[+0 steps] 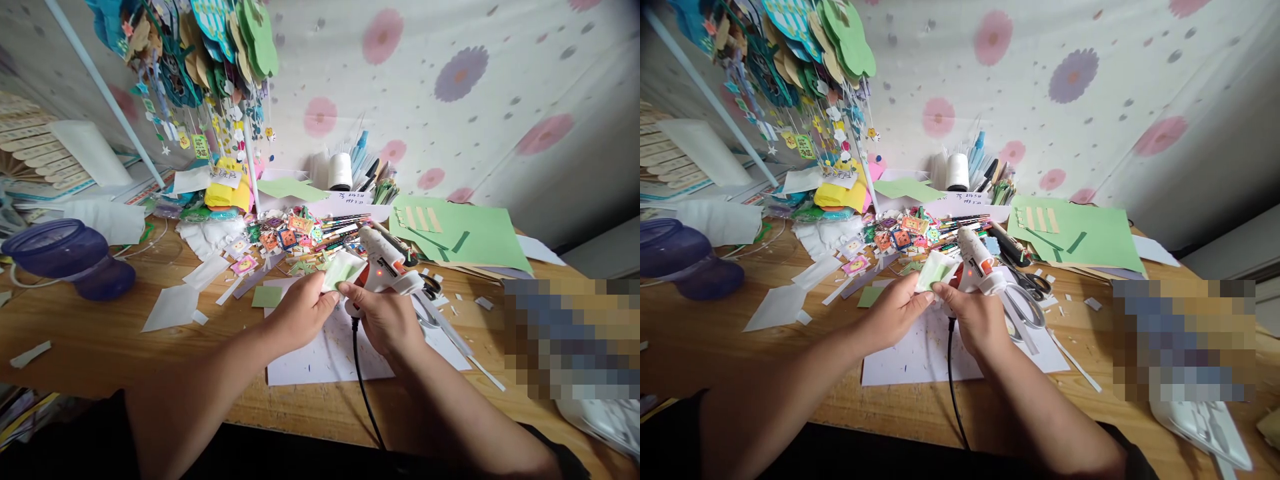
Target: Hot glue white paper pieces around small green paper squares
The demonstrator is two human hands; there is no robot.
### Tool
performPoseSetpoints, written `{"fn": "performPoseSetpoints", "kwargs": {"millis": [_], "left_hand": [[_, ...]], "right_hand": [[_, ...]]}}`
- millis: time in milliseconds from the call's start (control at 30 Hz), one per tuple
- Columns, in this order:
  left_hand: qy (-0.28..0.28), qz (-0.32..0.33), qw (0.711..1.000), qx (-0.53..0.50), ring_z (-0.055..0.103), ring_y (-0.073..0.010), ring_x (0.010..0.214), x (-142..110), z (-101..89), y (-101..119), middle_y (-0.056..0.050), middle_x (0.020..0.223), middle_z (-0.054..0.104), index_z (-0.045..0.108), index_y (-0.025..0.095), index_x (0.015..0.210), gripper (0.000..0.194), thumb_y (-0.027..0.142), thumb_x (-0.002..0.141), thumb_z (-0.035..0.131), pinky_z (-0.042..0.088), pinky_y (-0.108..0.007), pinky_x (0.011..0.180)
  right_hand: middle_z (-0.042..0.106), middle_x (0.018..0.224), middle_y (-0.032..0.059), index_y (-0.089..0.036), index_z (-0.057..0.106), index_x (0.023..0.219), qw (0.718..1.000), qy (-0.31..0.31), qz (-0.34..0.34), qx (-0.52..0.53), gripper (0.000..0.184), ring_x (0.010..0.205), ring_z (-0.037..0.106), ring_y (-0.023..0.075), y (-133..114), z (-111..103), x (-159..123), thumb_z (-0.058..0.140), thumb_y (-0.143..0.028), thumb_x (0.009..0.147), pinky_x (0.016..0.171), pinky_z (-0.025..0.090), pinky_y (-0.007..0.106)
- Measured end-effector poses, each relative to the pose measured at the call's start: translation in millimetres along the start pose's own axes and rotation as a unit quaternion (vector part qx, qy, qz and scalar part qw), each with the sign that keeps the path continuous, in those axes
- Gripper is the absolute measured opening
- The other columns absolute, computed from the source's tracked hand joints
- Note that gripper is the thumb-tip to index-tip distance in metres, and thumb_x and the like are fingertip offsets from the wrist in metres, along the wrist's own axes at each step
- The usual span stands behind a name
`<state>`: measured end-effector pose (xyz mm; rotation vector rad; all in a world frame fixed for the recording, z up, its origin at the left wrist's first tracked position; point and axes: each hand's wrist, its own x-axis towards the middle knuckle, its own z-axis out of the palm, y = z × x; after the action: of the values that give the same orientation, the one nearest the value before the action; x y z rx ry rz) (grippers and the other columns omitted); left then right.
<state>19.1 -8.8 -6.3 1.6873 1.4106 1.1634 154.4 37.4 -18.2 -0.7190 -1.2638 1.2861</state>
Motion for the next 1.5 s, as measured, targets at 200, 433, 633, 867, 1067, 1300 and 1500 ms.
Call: {"fn": "performPoseSetpoints", "kwargs": {"millis": [200,433,633,867,1067,1300,1500], "left_hand": [[-0.019,-0.024,0.999,-0.045,0.05,-0.0164,0.07,1.4,-2.3,-2.7,-0.001,0.072,0.056,0.052,0.019,0.077,0.014,0.029,0.086,0.05,0.039,-0.028,0.063],[-0.043,-0.049,0.995,-0.078,0.05,-0.0156,0.069,2.8,-6.3,-2.4,0.001,0.071,0.055,0.054,0.019,0.081,0.013,0.028,0.086,0.047,0.038,-0.028,0.064],[-0.043,-0.023,0.999,0.008,0.04,-0.0143,0.063,1.2,-6.4,4.1,0.002,0.067,0.046,0.047,0.02,0.075,0.012,0.026,0.085,0.045,0.03,-0.028,0.057],[-0.069,-0.019,0.997,-0.02,0.041,-0.0141,0.064,2.4,-8.1,3.1,0.002,0.07,0.048,0.048,0.02,0.077,0.009,0.025,0.084,0.046,0.031,-0.027,0.059],[-0.091,-0.057,0.992,-0.062,0.046,-0.0154,0.066,2.9,-11.0,0.5,0.0,0.069,0.052,0.052,0.019,0.077,0.008,0.026,0.081,0.048,0.033,-0.027,0.06],[-0.104,-0.098,0.981,-0.129,0.051,-0.0154,0.072,6.5,-16.3,0.1,-0.001,0.073,0.058,0.056,0.017,0.073,0.01,0.025,0.078,0.053,0.037,-0.027,0.067],[-0.048,-0.116,0.978,-0.164,0.057,-0.0162,0.076,14.5,-22.8,-2.7,-0.002,0.076,0.064,0.063,0.015,0.074,0.01,0.024,0.072,0.058,0.042,-0.028,0.073]], "right_hand": [[0.069,0.087,0.0008,-0.027,0.06,0.104,0.997,-0.036,0.04,0.055,0.049,0.092,0.065,0.0262,-4.3,-6.1,3.3,0.086,-0.026,0.061,0.082,0.052,0.046],[0.061,0.067,-0.0013,-0.024,0.059,0.082,0.998,-0.007,0.068,0.01,0.035,0.059,0.056,0.0183,-4.2,-16.0,7.8,0.086,-0.032,0.06,0.054,0.045,0.034],[0.057,0.066,-0.0049,-0.021,0.057,0.078,0.997,0.018,0.065,0.036,0.034,0.058,0.051,0.0122,-9.0,-8.9,6.3,0.084,-0.023,0.057,0.052,0.041,0.027],[0.059,0.073,-0.0037,-0.022,0.059,0.085,0.996,0.024,0.059,0.055,0.037,0.062,0.053,0.0134,-7.2,-9.2,7.3,0.084,-0.023,0.057,0.056,0.042,0.029],[0.059,0.076,-0.0012,-0.021,0.061,0.079,0.997,0.048,0.044,0.041,0.033,0.069,0.055,0.0153,-8.2,-14.4,12.9,0.085,-0.023,0.056,0.061,0.045,0.031],[0.058,0.078,0.0,-0.024,0.06,0.078,0.998,0.056,0.028,0.011,0.028,0.07,0.054,0.018,-11.1,-17.1,14.7,0.08,-0.023,0.059,0.062,0.046,0.034],[0.057,0.078,-0.0002,-0.022,0.062,0.078,0.999,0.029,0.041,0.002,0.023,0.071,0.053,0.0166,-10.1,-18.6,12.5,0.078,-0.022,0.061,0.064,0.045,0.033]]}}
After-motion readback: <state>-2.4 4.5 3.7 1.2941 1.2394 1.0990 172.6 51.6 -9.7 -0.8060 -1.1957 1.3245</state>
